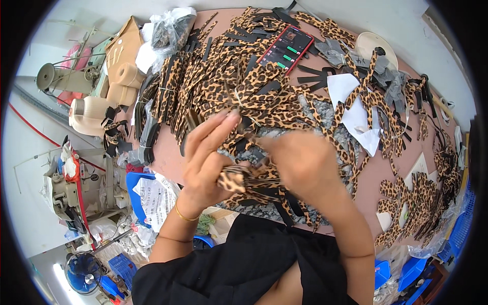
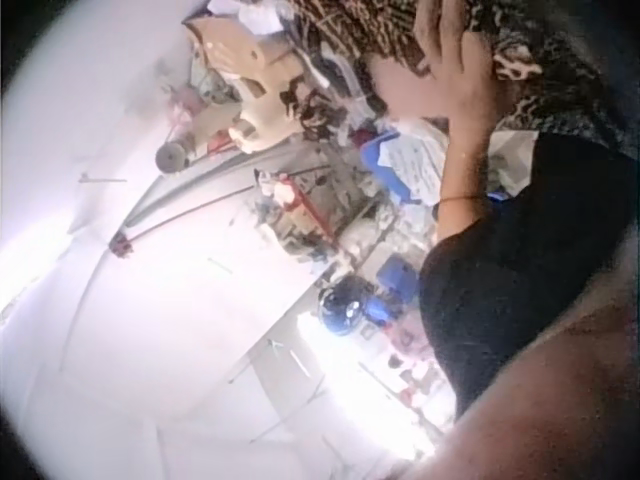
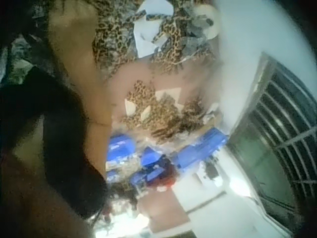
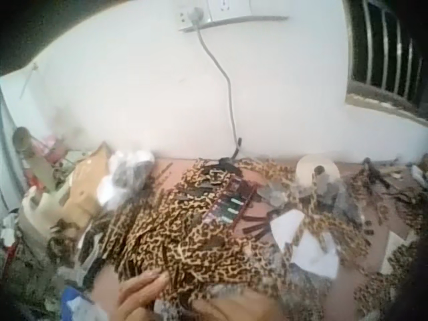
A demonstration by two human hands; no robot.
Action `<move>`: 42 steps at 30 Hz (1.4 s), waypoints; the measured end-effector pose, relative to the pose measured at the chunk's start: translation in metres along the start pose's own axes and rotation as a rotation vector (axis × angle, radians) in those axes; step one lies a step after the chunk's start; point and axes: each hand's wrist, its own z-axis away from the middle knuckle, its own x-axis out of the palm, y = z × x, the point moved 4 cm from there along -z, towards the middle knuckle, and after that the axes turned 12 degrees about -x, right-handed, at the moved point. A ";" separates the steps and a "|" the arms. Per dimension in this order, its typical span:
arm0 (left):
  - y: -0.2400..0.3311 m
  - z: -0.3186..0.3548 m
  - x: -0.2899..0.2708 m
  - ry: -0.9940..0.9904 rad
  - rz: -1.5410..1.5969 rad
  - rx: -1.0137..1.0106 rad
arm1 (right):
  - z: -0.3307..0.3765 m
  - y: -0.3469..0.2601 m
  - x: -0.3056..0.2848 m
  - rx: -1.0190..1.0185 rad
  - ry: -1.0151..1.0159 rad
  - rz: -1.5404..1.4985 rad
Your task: Sort and organize leopard-print fabric components for shoe manufacturing.
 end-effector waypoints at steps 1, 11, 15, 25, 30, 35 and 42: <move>-0.001 0.001 0.002 -0.044 0.049 0.008 | -0.002 -0.017 0.001 -0.012 -0.099 -0.058; -0.033 0.052 -0.019 -0.018 0.475 -0.469 | 0.019 -0.040 0.009 0.090 -0.046 -0.466; -0.054 0.060 -0.041 0.136 0.349 -0.579 | 0.055 0.006 -0.013 0.266 -0.036 -0.129; -0.051 0.055 -0.032 0.046 0.295 -0.537 | 0.125 0.026 -0.026 0.567 -0.223 -0.035; -0.038 0.046 -0.025 -0.159 0.232 -0.477 | 0.097 0.050 -0.013 0.522 -0.183 0.014; -0.032 0.036 -0.017 -0.225 0.109 -0.281 | 0.066 0.062 0.022 0.363 -0.298 0.017; -0.037 0.029 -0.013 -0.351 0.026 -0.302 | 0.044 0.105 0.036 0.559 -0.026 -0.142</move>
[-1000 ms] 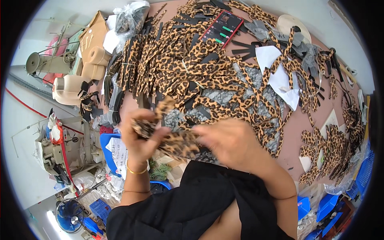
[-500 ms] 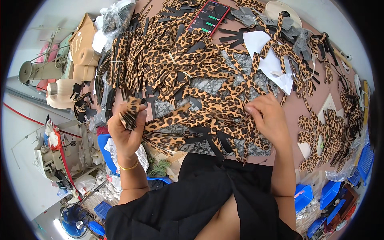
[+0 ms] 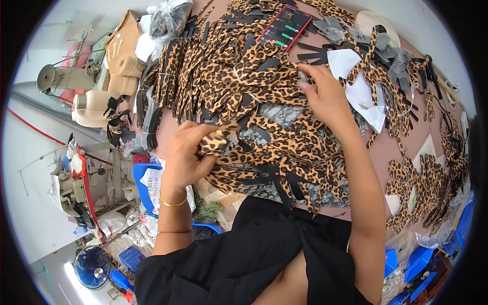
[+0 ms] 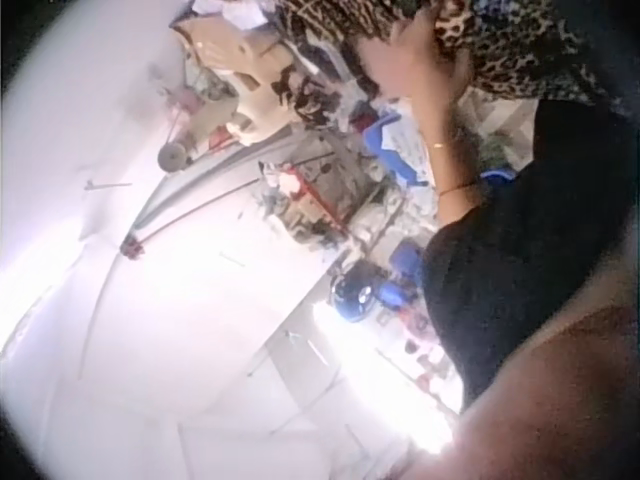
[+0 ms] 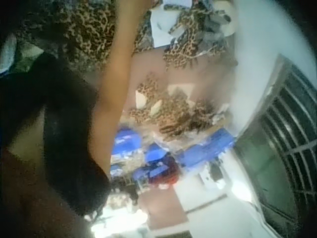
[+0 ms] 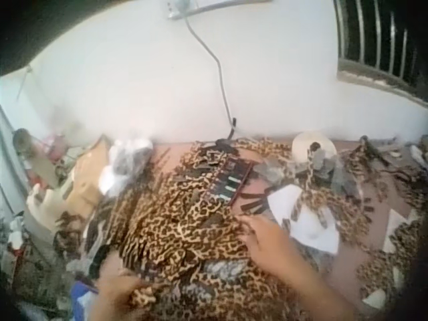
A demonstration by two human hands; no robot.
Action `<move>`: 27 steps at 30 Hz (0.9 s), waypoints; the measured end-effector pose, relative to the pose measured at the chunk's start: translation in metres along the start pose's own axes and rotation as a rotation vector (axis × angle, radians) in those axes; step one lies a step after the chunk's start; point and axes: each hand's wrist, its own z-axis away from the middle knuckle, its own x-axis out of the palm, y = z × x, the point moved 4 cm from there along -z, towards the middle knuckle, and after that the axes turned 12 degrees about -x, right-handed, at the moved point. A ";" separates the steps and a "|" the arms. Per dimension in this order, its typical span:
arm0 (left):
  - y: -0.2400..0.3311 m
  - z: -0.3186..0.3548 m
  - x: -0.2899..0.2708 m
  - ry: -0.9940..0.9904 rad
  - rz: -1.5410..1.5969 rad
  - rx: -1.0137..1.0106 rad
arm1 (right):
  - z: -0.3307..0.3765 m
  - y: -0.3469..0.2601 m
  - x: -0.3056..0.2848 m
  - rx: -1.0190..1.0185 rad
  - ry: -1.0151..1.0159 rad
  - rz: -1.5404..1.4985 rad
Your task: Sort and organize leopard-print fabric components for shoe manufacturing.
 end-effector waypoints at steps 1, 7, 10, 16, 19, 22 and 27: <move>0.002 -0.002 0.001 0.001 -0.001 -0.003 | -0.005 -0.002 0.001 -0.023 0.087 0.001; 0.004 -0.018 0.007 0.003 -0.079 0.037 | 0.013 -0.045 0.013 -0.177 -0.090 -0.079; 0.009 -0.039 0.026 -0.070 -0.185 0.089 | 0.040 -0.052 0.020 -0.327 -0.168 -0.095; -0.023 -0.075 0.061 -0.106 -0.271 0.017 | 0.023 -0.016 0.012 0.285 -0.079 -0.188; -0.032 -0.078 0.067 -0.114 -0.260 -0.012 | 0.008 -0.008 0.014 0.325 -0.114 0.022; -0.037 -0.079 0.068 -0.131 -0.166 -0.111 | -0.003 -0.008 0.019 0.344 -0.263 0.059; -0.042 -0.079 0.067 -0.129 -0.134 -0.120 | -0.005 -0.020 0.016 0.174 -0.263 0.141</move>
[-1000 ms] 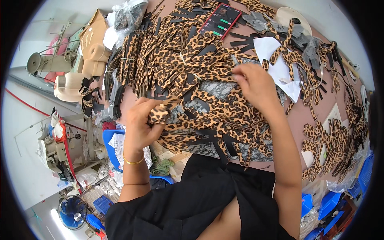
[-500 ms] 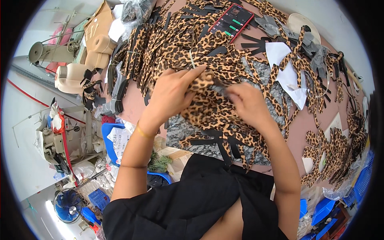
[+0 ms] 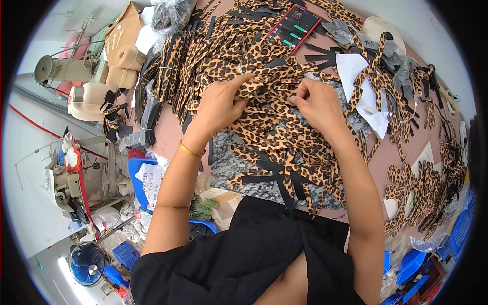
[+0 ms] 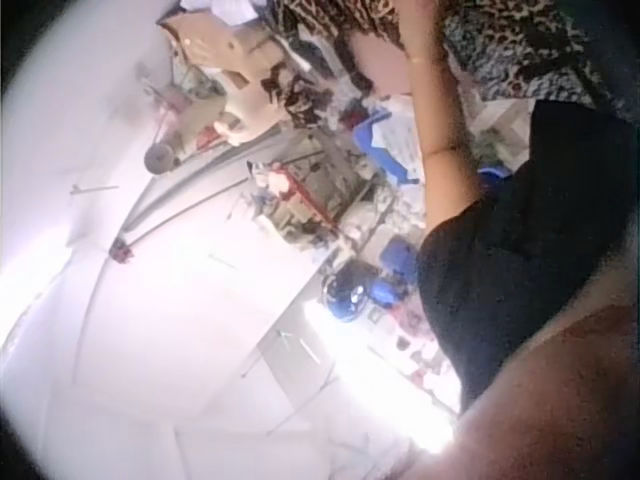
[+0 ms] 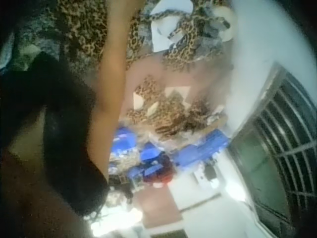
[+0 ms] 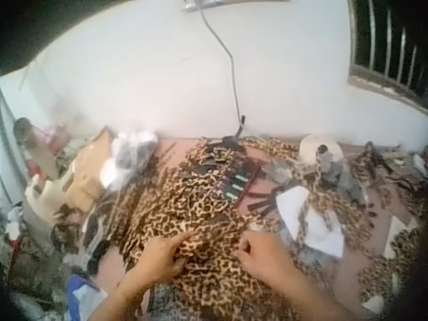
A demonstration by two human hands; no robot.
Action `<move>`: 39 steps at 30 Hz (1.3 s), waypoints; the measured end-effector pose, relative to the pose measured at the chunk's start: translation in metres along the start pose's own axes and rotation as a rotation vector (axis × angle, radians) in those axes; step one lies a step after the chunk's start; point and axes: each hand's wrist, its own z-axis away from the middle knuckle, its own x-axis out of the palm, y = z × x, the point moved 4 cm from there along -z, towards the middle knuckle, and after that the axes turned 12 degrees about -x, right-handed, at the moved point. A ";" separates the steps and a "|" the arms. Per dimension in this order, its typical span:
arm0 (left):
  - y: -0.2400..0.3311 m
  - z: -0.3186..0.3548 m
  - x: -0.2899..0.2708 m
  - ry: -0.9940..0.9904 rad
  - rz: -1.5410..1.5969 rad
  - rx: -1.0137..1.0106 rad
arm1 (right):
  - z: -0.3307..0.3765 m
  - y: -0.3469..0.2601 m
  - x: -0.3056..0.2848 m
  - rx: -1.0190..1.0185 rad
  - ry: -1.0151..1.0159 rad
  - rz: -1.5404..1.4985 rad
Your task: Sort and organize leopard-print fabric components for shoe manufacturing.
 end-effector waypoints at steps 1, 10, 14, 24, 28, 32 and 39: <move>-0.003 -0.001 0.001 0.005 0.006 0.012 | 0.001 -0.002 0.000 0.015 0.011 -0.134; -0.013 -0.002 0.002 0.028 0.022 0.015 | 0.075 0.059 -0.063 -0.017 0.144 -0.558; -0.012 -0.004 0.000 0.014 0.056 -0.053 | 0.134 0.091 -0.085 0.362 0.141 -0.747; -0.007 0.041 -0.056 0.160 0.290 -0.041 | 0.146 0.094 -0.097 0.080 0.635 -0.600; -0.013 0.076 -0.078 0.229 0.301 -0.016 | 0.144 0.033 -0.169 -0.229 0.751 -0.595; 0.002 0.098 -0.082 0.215 0.310 0.027 | 0.109 -0.001 -0.191 -0.449 0.458 -0.546; 0.025 0.111 -0.077 0.211 0.191 0.105 | 0.056 -0.013 -0.119 -0.508 0.331 0.043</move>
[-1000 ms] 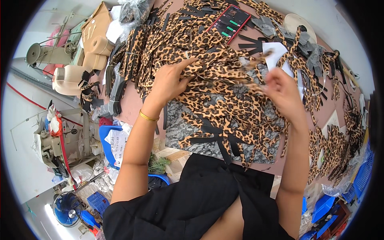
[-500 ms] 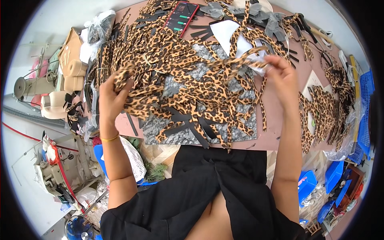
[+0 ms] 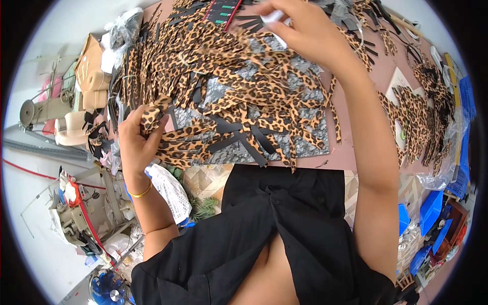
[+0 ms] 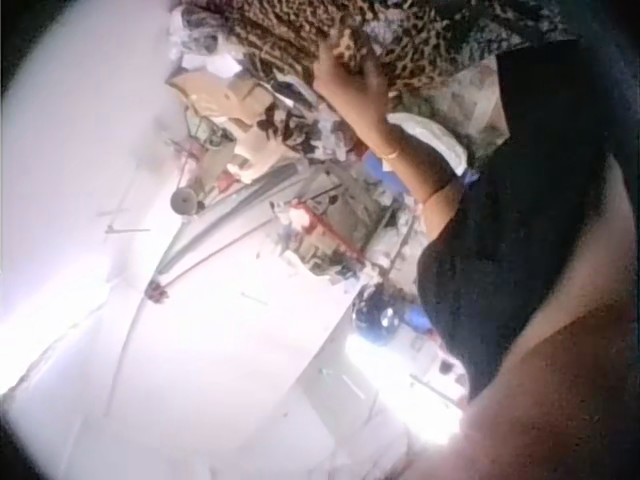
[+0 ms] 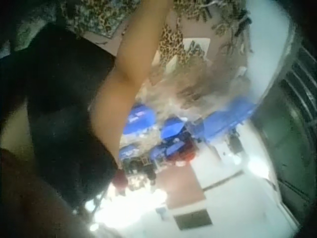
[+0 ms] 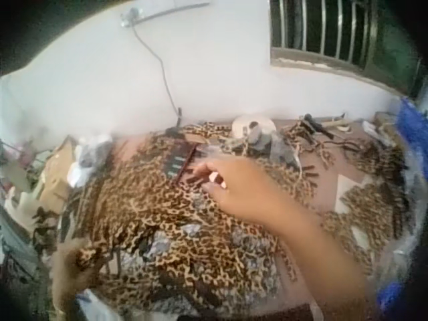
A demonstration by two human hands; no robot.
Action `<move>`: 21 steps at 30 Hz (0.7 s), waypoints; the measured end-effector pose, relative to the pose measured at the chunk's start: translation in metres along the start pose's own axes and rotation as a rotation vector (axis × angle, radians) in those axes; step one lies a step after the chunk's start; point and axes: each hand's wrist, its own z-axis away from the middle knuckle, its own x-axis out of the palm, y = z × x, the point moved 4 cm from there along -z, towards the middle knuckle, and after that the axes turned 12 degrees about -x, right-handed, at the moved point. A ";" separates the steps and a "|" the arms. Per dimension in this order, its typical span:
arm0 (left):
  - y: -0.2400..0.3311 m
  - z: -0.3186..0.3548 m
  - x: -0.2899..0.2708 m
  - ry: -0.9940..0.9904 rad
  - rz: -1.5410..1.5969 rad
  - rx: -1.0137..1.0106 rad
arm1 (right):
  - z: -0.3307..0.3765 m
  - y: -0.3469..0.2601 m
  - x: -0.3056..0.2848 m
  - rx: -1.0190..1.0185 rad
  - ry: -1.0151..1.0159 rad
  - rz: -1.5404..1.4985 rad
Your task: Sort and organize leopard-print fabric components for shoe manufacturing.
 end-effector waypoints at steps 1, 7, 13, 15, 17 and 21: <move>-0.003 0.003 0.000 -0.023 -0.027 -0.009 | 0.013 -0.001 0.004 0.112 -0.134 -0.052; -0.019 0.012 0.012 -0.141 -0.034 -0.051 | 0.114 -0.011 0.035 0.266 -0.446 0.001; -0.006 0.014 0.008 -0.124 -0.048 -0.048 | 0.086 -0.026 -0.025 0.300 0.096 -0.362; -0.004 0.017 0.005 -0.135 -0.020 -0.025 | 0.088 -0.022 -0.047 0.359 0.172 -0.521; -0.005 0.023 0.003 -0.132 -0.033 -0.052 | 0.096 -0.011 -0.053 0.417 0.249 -0.683; -0.011 0.033 0.008 -0.154 -0.052 -0.006 | 0.117 0.023 -0.013 0.655 0.159 -0.525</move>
